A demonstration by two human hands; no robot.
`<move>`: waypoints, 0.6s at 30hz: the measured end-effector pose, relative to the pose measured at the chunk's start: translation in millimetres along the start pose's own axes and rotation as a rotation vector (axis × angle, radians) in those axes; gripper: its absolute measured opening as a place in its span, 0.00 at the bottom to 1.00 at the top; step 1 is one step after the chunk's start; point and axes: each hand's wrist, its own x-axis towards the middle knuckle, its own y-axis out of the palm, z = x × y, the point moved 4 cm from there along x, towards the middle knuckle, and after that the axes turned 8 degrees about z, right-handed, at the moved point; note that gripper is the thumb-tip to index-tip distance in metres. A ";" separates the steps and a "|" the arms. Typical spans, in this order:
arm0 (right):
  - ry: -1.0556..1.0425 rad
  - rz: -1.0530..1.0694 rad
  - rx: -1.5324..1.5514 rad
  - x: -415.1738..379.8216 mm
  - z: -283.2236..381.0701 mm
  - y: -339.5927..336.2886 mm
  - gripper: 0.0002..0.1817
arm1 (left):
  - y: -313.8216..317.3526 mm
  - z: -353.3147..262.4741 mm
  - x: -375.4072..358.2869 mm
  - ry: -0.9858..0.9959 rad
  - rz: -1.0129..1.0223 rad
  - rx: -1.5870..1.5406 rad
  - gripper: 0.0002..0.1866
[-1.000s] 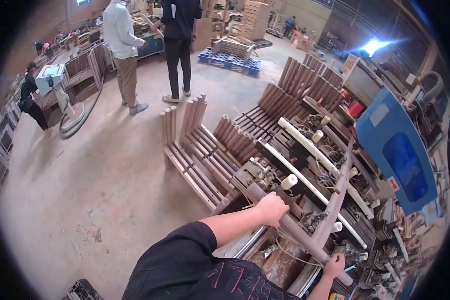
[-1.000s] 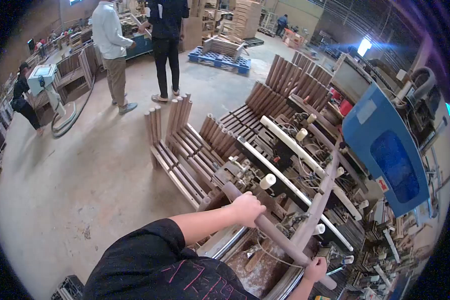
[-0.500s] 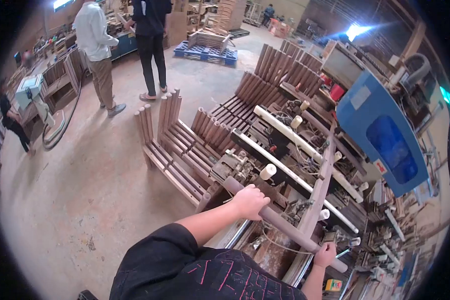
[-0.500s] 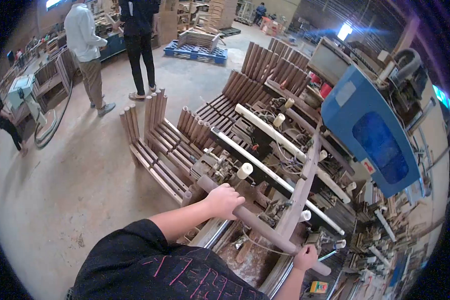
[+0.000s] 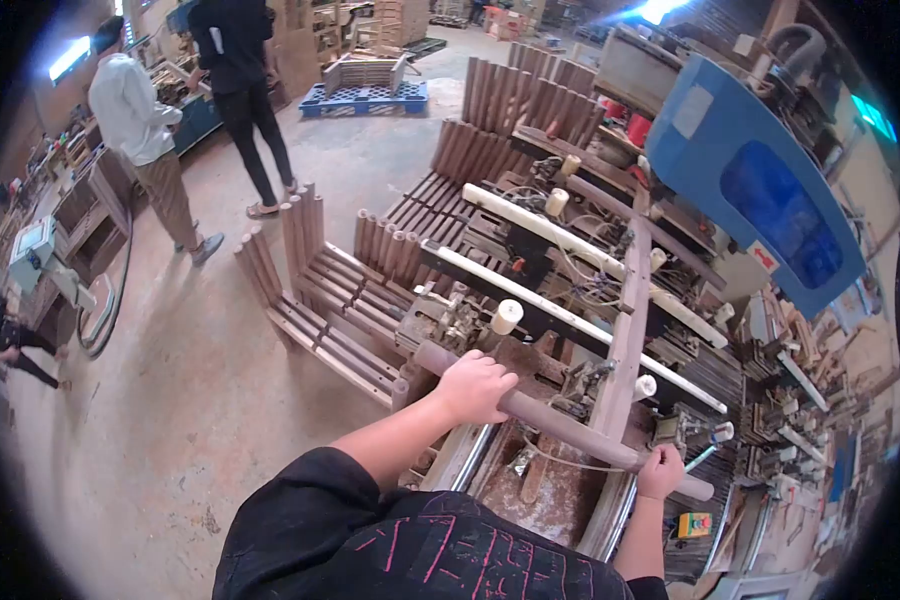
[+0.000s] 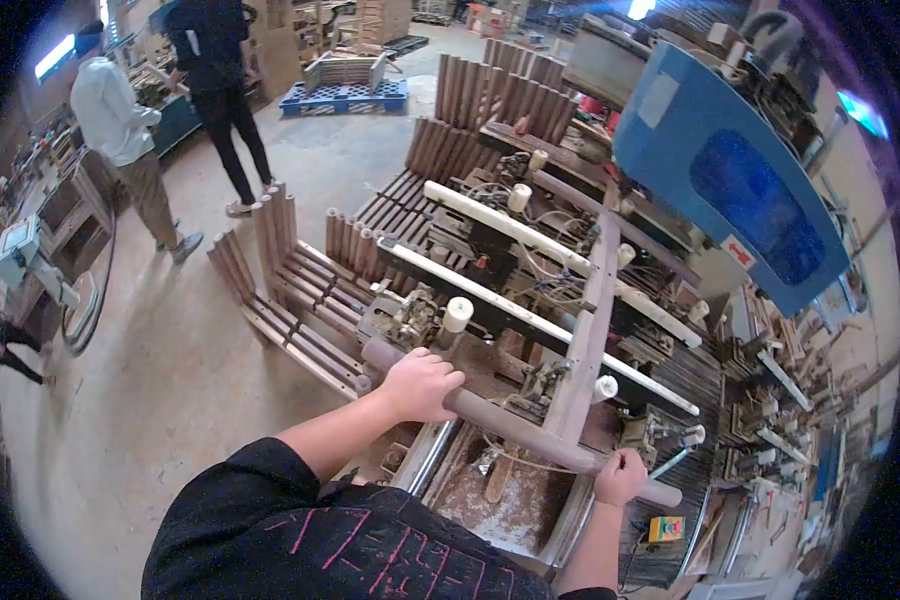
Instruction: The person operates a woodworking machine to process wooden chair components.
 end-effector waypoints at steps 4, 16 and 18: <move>-0.010 0.002 0.020 1.4 0.9 -0.5 0.05 | 1.2 0.5 0.2 0.002 0.011 0.012 0.24; -0.013 -0.012 0.003 1.3 2.6 -1.5 0.05 | 2.2 0.7 -0.4 0.021 -0.037 0.036 0.24; -0.014 -0.019 0.009 0.7 3.6 -0.7 0.05 | 0.5 0.3 -0.1 0.025 -0.030 0.046 0.24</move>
